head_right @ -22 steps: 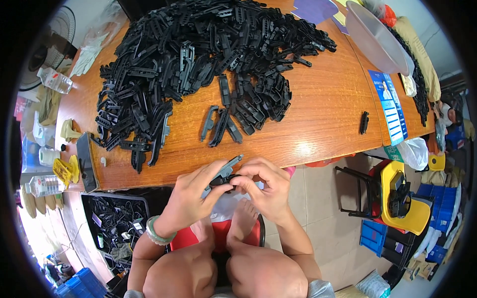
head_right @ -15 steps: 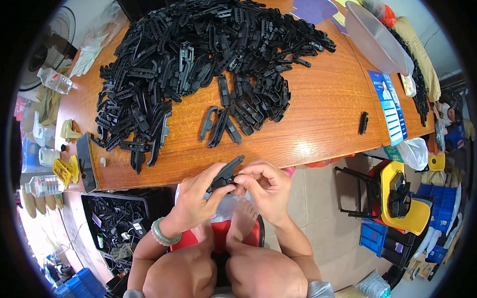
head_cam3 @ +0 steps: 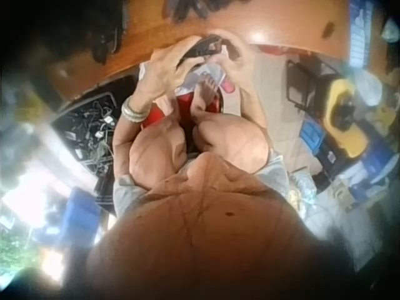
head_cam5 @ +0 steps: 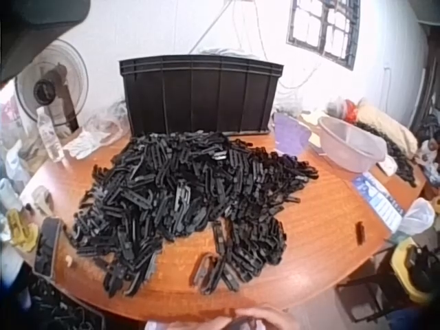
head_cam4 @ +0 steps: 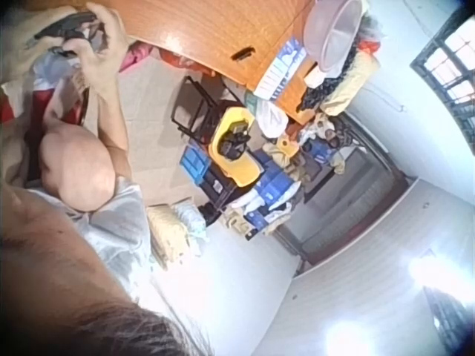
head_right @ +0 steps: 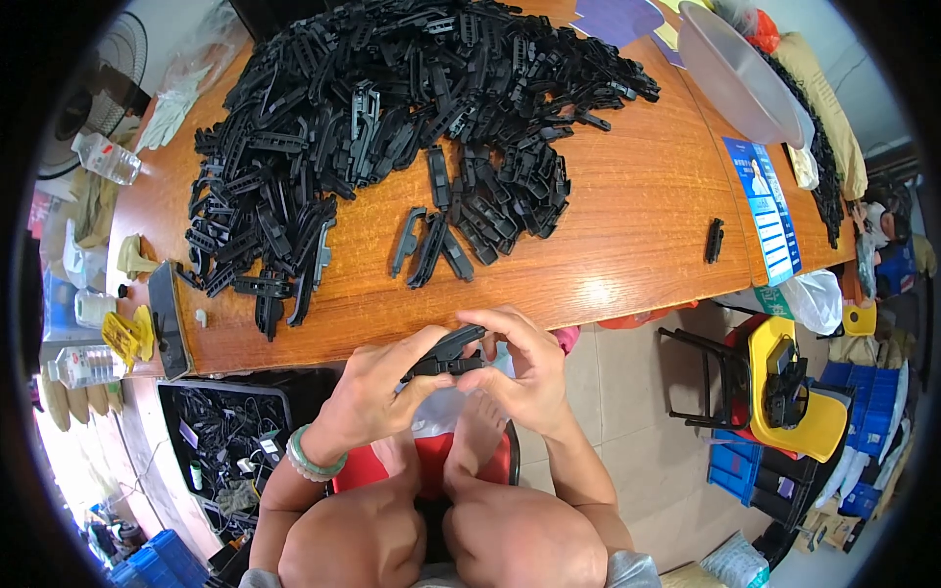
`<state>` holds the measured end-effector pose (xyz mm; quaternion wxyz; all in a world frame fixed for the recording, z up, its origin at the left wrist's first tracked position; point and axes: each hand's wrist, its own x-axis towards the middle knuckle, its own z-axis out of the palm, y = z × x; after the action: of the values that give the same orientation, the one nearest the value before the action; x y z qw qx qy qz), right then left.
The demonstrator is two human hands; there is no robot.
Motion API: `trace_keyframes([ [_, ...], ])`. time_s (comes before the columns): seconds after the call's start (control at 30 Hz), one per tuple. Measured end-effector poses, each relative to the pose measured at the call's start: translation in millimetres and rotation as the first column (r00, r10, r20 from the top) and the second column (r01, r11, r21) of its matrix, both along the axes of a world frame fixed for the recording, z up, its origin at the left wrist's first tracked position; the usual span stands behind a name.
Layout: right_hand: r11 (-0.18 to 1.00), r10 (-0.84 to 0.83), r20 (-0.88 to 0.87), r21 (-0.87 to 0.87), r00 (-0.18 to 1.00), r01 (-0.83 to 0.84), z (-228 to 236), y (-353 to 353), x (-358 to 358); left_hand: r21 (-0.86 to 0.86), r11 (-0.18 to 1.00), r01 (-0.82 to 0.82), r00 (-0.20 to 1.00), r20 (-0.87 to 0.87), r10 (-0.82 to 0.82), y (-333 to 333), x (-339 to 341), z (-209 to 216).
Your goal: The person repeatedly picks up plastic components from a pile on the table and assembles them together by hand.
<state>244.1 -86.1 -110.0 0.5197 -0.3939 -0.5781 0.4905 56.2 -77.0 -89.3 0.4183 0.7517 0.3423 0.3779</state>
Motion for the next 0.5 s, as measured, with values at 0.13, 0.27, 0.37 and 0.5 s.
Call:
trace_keyframes([
  [0.13,0.999,0.035,0.054,0.012,0.998,-0.036,8.8,1.9,-1.8,0.040,0.999,0.034,0.998,-0.052,-0.032,-0.2,-2.6,3.8],
  [0.27,0.996,0.006,0.049,-0.091,0.999,-0.001,9.2,-2.9,-2.8,0.098,0.995,0.036,0.983,-0.183,-0.018,-2.4,-2.8,8.9],
  [0.37,0.992,-0.016,0.010,-0.123,1.000,0.017,7.1,-5.2,-4.0,0.122,0.992,0.040,0.982,-0.191,-0.016,-2.3,-4.2,8.7],
  [0.5,0.986,-0.030,-0.023,-0.165,0.999,0.026,8.0,-7.6,-2.4,0.179,0.983,0.028,0.989,-0.145,-0.001,-1.2,-2.1,4.3],
])
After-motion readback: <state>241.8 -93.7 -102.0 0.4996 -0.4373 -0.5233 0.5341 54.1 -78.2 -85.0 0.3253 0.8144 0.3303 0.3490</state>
